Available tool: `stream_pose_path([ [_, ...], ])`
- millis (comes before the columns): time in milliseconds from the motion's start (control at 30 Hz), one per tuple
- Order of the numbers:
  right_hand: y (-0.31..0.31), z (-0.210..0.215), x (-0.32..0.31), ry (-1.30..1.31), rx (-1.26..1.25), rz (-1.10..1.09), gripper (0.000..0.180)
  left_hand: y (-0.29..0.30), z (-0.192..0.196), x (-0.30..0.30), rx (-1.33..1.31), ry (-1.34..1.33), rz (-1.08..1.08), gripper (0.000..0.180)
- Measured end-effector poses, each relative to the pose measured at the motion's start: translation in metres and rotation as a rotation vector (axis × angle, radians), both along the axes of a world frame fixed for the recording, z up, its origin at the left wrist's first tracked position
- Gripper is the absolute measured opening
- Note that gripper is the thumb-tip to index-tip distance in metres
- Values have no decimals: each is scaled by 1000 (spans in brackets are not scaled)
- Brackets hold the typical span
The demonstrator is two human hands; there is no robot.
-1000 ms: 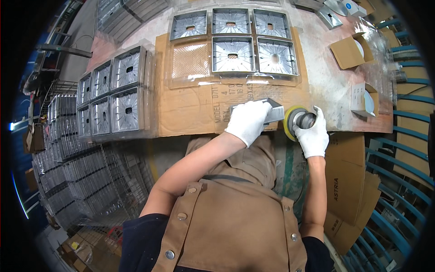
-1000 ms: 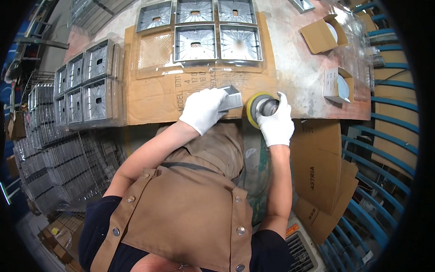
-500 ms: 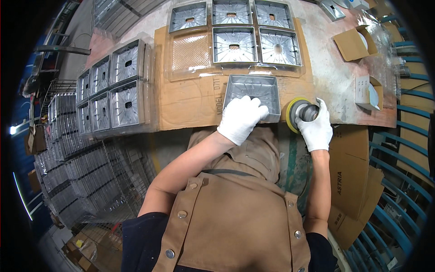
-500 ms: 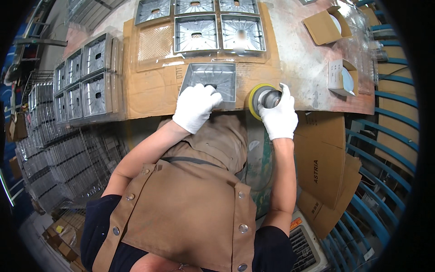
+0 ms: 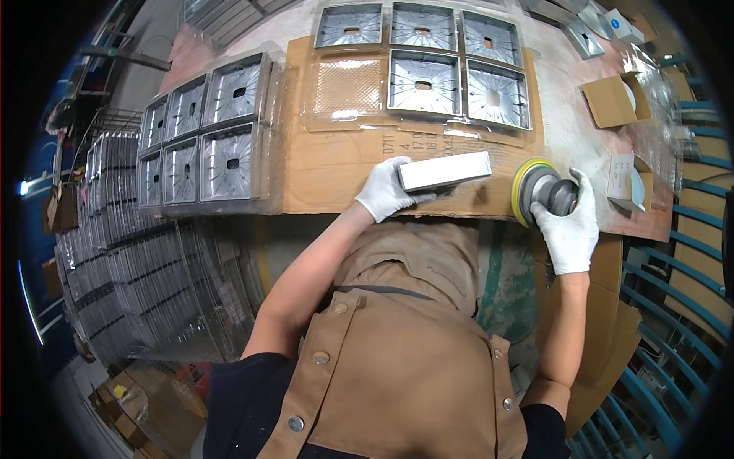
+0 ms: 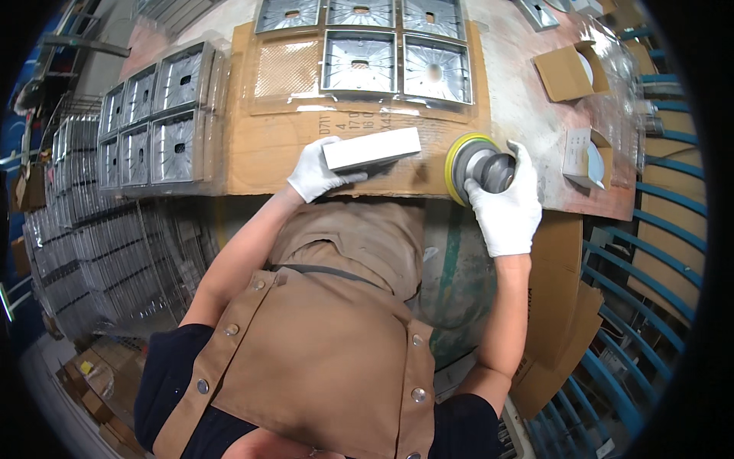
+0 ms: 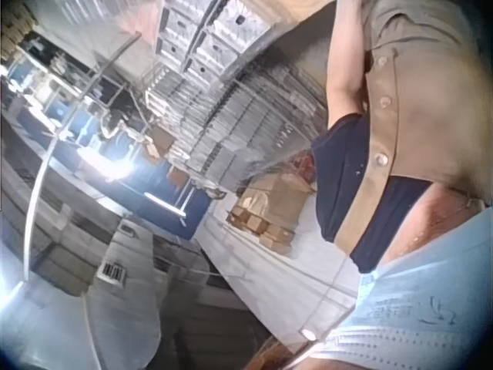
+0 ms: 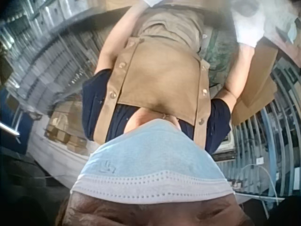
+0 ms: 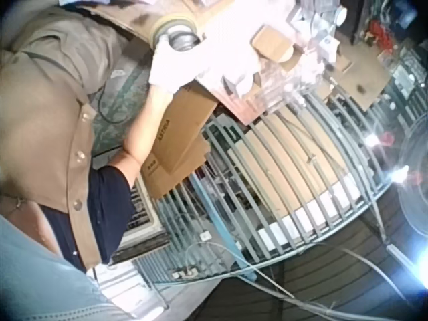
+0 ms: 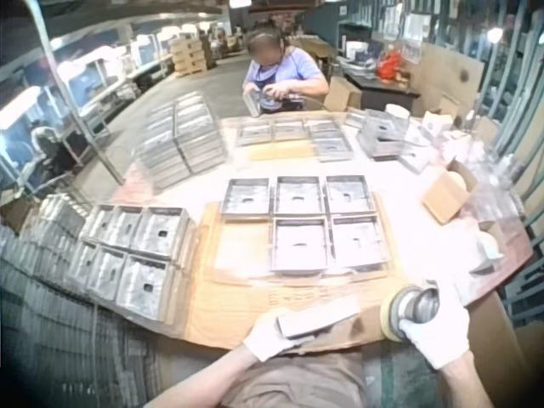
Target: Manually sanding the edges and surfaces of rectangular metal casings using a power sander.
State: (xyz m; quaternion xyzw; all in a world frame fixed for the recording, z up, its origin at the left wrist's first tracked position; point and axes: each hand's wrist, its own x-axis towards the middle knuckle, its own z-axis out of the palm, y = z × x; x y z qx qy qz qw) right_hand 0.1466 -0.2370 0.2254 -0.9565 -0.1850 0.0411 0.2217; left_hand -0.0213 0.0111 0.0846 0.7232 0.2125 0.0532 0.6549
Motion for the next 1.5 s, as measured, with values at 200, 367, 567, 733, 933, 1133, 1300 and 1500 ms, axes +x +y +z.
stream_pose_path([
  [200,67,39,-20,-97,19,431,74,2,-53,-5,-270,-74,-21,40],
  [367,107,32,-34,-66,-152,584,68,2,-30,-4,1,-128,42,49],
  [567,157,41,-77,59,-357,772,60,5,-55,-2,333,-140,-57,38],
  [733,117,32,-39,-49,-286,542,66,2,-43,-4,225,-128,15,39],
  [933,141,33,-65,20,-335,674,64,3,-40,3,204,-28,-42,35],
  [1133,126,30,-45,-49,-277,614,60,0,-41,-1,206,-139,29,31],
  [1300,100,43,-45,-41,-321,575,53,-2,-48,-3,138,-200,41,33],
  [1500,129,48,-92,68,-328,784,61,3,-36,-1,-26,-156,37,19],
])
